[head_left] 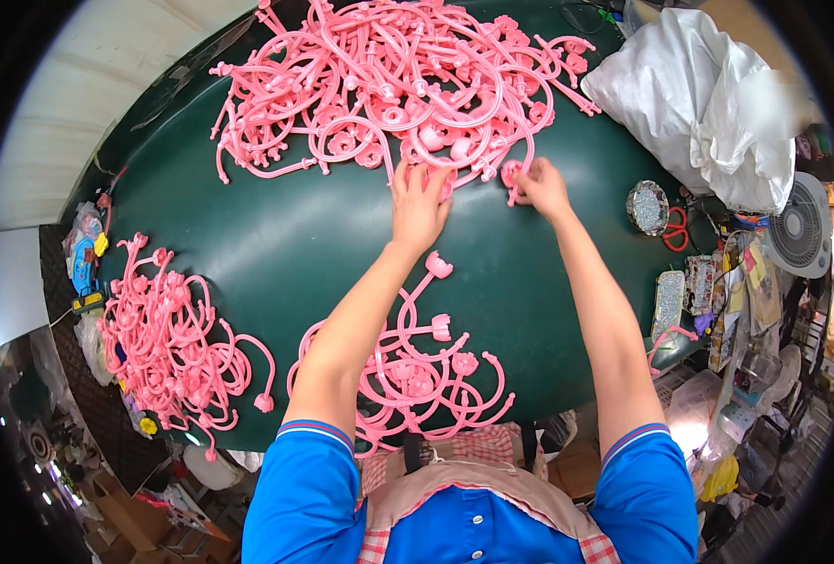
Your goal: The person repeatedly picks up pink plastic tubes and small pink plastic caps from a green table, inserts the caps into the tube ends, and places the assembled items back on the table. The process is continuous and repetitive throughout the clip.
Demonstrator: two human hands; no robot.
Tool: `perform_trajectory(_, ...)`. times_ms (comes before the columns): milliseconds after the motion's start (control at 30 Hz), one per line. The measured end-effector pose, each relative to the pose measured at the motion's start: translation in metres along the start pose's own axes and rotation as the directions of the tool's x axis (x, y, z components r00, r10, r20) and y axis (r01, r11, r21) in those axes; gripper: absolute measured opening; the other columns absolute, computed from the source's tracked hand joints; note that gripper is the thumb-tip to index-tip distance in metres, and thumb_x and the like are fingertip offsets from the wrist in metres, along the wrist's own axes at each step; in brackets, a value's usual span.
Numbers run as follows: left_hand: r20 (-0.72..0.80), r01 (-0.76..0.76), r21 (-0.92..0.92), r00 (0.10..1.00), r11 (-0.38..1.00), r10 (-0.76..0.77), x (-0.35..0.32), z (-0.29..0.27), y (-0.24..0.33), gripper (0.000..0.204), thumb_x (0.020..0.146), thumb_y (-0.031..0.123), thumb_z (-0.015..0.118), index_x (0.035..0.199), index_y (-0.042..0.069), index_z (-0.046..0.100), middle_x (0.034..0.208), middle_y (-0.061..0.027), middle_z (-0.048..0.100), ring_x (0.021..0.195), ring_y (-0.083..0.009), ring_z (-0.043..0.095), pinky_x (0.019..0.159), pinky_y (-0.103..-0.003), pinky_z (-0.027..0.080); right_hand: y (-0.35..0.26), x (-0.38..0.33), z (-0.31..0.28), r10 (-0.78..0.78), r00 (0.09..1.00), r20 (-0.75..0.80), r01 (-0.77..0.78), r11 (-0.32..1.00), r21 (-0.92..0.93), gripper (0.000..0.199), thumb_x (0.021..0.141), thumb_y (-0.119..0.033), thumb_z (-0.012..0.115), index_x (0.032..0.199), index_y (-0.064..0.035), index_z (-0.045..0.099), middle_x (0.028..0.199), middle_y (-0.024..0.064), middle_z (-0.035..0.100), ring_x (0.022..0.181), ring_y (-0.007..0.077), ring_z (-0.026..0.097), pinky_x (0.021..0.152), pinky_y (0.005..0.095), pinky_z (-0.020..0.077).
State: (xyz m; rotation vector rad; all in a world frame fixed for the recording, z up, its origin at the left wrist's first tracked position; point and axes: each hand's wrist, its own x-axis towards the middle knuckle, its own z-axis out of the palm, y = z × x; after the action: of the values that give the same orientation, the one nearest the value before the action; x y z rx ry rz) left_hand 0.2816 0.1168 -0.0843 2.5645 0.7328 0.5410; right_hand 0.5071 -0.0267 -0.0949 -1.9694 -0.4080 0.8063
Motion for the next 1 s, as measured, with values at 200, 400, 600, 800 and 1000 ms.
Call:
perform_trajectory(200, 0.006, -0.093, -0.077, 0.996, 0.993, 0.094, -0.069, -0.001, 0.004, 0.054, 0.078, 0.022, 0.084, 0.123, 0.007, 0.059, 0.123, -0.0115, 0.059, 0.133, -0.0380, 0.044, 0.113, -0.056, 0.031, 0.052, -0.115, -0.010, 0.059, 0.995, -0.085, -0.048, 0.992, 0.116, 0.018, 0.099, -0.012, 0.066, 0.105, 0.0056, 0.066, 0.084, 0.0087, 0.072, 0.071, 0.0133, 0.071, 0.062, 0.0283, 0.0615)
perform_trajectory(400, 0.139, 0.365, -0.731, 0.907, 0.577, -0.397, -0.084, -0.052, 0.060, 0.039, 0.089, 0.023, 0.077, 0.120, 0.006, 0.059, 0.099, -0.0081, 0.059, 0.092, -0.0190, 0.058, 0.081, -0.038, 0.048, -0.008, -0.171, -0.009, -0.050, 0.962, -0.268, 0.177, 0.862, 0.476, 0.016, 0.102, -0.013, 0.066, 0.107, 0.0016, 0.066, 0.088, 0.0080, 0.070, 0.078, 0.0134, 0.071, 0.066, 0.0275, 0.0615)
perform_trajectory(600, 0.800, 0.634, -0.584, 0.556, -0.508, -0.225, -0.113, -0.052, 0.088, 0.044, 0.108, 0.052, 0.046, 0.118, 0.012, 0.059, 0.079, -0.0062, 0.060, 0.058, -0.0126, 0.049, 0.053, -0.029, 0.040, -0.081, -0.168, -0.010, -0.238, 0.886, -0.398, 0.447, 0.665, 0.598, 0.013, 0.101, -0.011, 0.067, 0.105, 0.0004, 0.062, 0.088, 0.0080, 0.070, 0.077, 0.0136, 0.069, 0.072, 0.0285, 0.0600)
perform_trajectory(800, 0.805, 0.540, -0.497, 0.579, -0.680, -0.129, -0.125, -0.064, 0.116, 0.036, 0.106, 0.049, 0.051, 0.103, 0.015, 0.062, 0.078, -0.0008, 0.062, 0.058, -0.0121, 0.050, 0.054, -0.028, 0.040, -0.061, -0.277, 0.045, -0.303, 0.949, -0.085, 0.311, 0.862, 0.401, 0.011, 0.098, -0.005, 0.069, 0.103, 0.0029, 0.064, 0.085, 0.0066, 0.071, 0.076, 0.0109, 0.071, 0.067, 0.0268, 0.0590)
perform_trajectory(1000, 0.814, 0.610, -0.550, 0.546, -0.571, -0.200, -0.141, -0.061, 0.122, 0.031, 0.105, 0.043, 0.053, 0.102, 0.013, 0.059, 0.073, 0.0018, 0.054, 0.052, -0.0088, 0.041, 0.051, -0.026, 0.032, -0.033, -0.295, 0.057, -0.311, 0.947, -0.083, 0.319, 0.872, 0.371, 0.009, 0.099, -0.004, 0.067, 0.105, 0.0024, 0.065, 0.089, 0.0081, 0.072, 0.075, 0.0119, 0.072, 0.065, 0.0270, 0.0598)
